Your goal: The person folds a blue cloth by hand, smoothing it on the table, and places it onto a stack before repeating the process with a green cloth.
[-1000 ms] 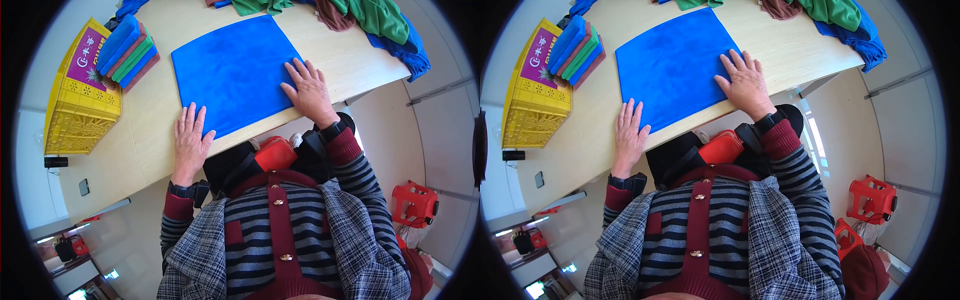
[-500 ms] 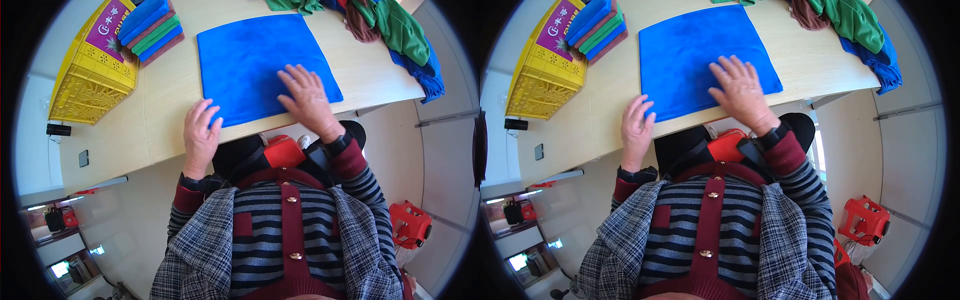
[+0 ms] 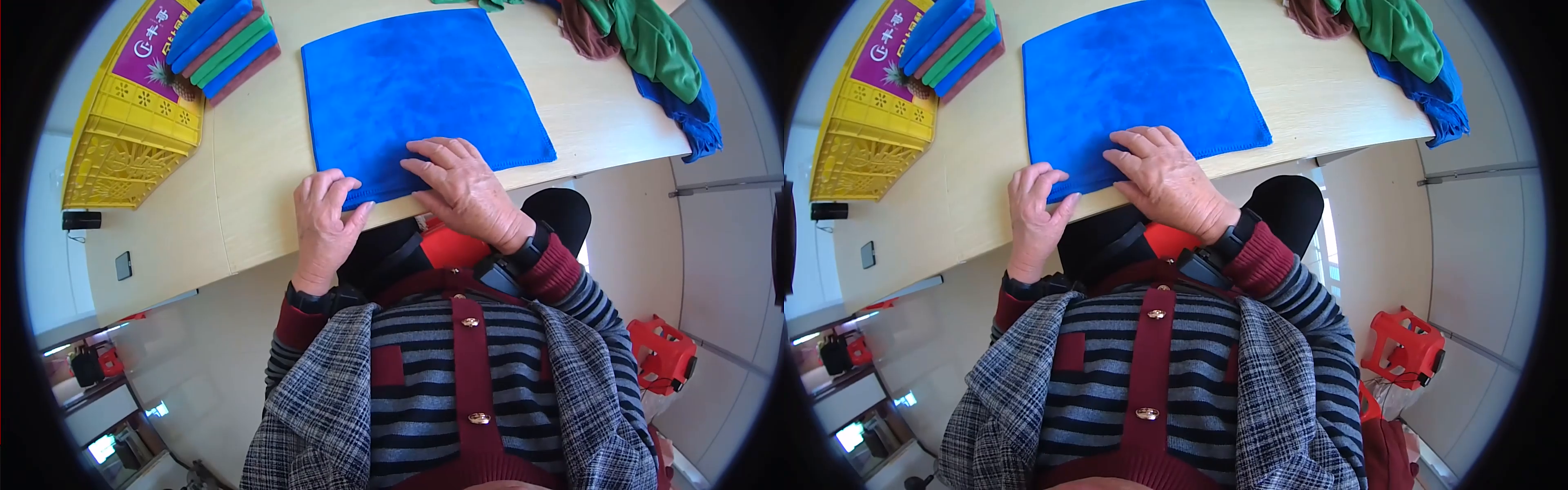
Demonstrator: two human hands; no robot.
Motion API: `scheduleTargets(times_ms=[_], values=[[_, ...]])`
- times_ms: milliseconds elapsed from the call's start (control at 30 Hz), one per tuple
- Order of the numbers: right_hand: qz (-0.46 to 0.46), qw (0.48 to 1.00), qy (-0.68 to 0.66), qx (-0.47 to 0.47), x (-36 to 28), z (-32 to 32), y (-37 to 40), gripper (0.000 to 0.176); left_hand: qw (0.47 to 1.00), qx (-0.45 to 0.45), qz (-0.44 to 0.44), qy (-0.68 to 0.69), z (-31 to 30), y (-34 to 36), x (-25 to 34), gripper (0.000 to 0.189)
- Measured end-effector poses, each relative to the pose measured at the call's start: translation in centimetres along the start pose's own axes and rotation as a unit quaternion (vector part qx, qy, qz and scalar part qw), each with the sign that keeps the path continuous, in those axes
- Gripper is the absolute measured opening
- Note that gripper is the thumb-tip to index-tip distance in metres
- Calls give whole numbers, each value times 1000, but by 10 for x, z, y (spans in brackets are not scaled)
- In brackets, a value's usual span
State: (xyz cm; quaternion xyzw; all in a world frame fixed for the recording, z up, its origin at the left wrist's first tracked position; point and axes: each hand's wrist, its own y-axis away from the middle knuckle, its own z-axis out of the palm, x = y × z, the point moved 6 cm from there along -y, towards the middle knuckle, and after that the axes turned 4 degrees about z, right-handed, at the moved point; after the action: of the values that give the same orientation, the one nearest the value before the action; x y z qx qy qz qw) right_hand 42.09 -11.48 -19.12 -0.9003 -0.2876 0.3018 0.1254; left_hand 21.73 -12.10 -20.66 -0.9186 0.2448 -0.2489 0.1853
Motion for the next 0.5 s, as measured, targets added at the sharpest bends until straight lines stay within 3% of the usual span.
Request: scheduleTargets(times_ms=[267, 400, 500], values=[[-36, 999, -17, -37, -9, 13, -2, 36, 999, -11, 35, 4, -2, 1, 2, 38], [-30, 999, -13, -2, -17, 13, -10, 37, 999, 25, 30, -8, -7, -4, 11, 34], [-44, 999, -3, -6, -28, 28, -15, 38, 999, 2, 49, 13, -4, -1, 8, 28]])
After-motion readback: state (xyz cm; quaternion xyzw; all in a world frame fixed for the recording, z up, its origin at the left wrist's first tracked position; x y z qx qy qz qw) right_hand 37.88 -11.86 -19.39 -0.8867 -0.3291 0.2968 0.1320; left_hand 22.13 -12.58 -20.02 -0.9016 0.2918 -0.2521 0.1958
